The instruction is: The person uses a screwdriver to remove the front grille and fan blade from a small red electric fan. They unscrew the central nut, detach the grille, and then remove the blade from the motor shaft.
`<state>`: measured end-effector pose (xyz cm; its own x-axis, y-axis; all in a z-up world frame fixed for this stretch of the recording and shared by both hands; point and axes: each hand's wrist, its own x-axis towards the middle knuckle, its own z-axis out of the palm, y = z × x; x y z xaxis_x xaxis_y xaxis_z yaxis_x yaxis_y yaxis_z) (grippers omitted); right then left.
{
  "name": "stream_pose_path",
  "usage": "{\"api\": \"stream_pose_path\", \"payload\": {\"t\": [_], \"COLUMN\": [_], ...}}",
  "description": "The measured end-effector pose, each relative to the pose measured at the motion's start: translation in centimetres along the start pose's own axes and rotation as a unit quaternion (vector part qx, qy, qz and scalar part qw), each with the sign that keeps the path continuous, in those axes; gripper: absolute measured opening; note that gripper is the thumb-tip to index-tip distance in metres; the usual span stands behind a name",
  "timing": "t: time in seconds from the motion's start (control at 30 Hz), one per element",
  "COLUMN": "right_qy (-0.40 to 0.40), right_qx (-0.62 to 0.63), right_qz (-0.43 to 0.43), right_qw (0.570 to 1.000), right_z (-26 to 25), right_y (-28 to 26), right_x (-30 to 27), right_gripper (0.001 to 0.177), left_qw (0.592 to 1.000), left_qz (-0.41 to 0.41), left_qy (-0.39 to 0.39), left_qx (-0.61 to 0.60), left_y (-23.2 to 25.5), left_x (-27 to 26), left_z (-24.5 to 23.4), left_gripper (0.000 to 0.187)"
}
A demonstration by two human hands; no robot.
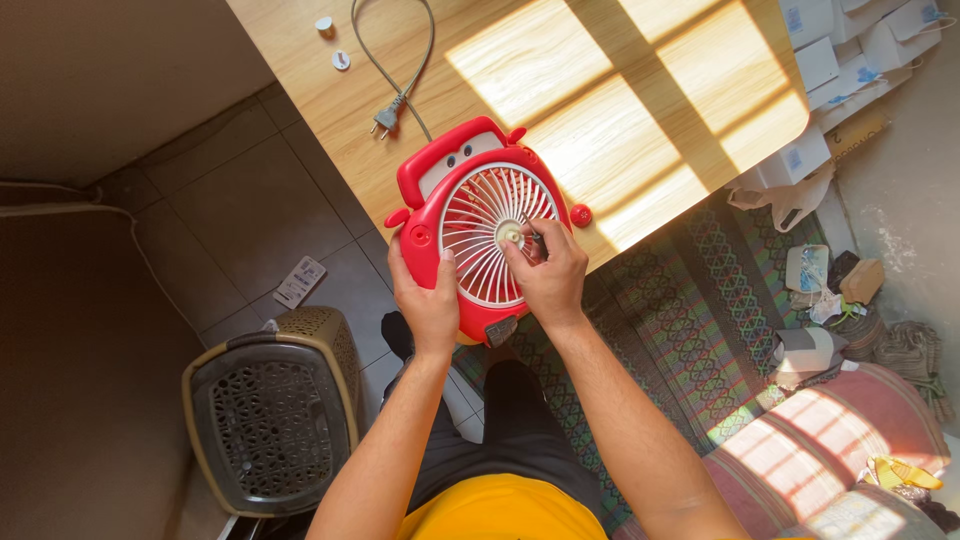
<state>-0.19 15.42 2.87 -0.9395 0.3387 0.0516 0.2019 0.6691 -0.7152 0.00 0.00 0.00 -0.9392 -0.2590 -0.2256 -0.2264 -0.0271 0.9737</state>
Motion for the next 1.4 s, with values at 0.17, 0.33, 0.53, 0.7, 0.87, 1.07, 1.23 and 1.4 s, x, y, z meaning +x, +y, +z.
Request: {"api": "stream_pose_path", "payload": {"t": [0.17,0.33,0.53,0.7,0.87,1.07,1.23,1.4], "right_qy": [-0.012,0.011,0.028,0.041,0.022,-0.024,-0.097,-0.201], "right_qx": [0.040,0.052,0.025,0.029,0.034,0.080,0.099,-0.051], "right_qz": [0.010,-0.025,-0.052,-0.107,-0.120,-0.078,0.029,0.025], "right_qw": [0.999,0.998,0.998,0.993,0.992,0.993,0.990,0.978], "right_z": [-0.2,0.3,1.0,1.6,1.8,1.0,-3.0,-5.8], "right_y": [-0.9,-1.5,-1.8,-2.1,-1.8,-1.9,-1.6,-1.7], "right_x": [0.3,0.0,-0.5,-0.7,-0.7,-0.9,-0.3,0.3], "right_gripper": [0.032,0.034,0.031,0.029,0.028,0.032,0.031,0.031], "left_qw": [0.999,0.999,0.999,0.999,0.999,0.998,0.998,0.981], "left_qz": [-0.043,-0.026,-0.032,-0.031,-0.032,-0.064,-0.053,-0.097], "left_qy": [-0.007,-0.003,0.014,0.015,0.015,-0.005,-0.009,0.003], "left_qx": [-0.030,-0.031,-0.024,-0.017,-0.017,-0.021,-0.027,-0.170], "left_y": [0.5,-0.2,-1.6,-2.5,-2.9,-2.9,-3.0,-3.2], "left_x": [0.4,0.3,-0.1,-0.4,-0.2,-0.1,-0.1,0.1], "left_z": [-0.4,-0.6,-1.2,-1.7,-1.9,-2.7,-3.0,-2.5], "left_gripper": [0.062,0.063,0.064,0.062,0.062,0.062,0.063,0.070]}}
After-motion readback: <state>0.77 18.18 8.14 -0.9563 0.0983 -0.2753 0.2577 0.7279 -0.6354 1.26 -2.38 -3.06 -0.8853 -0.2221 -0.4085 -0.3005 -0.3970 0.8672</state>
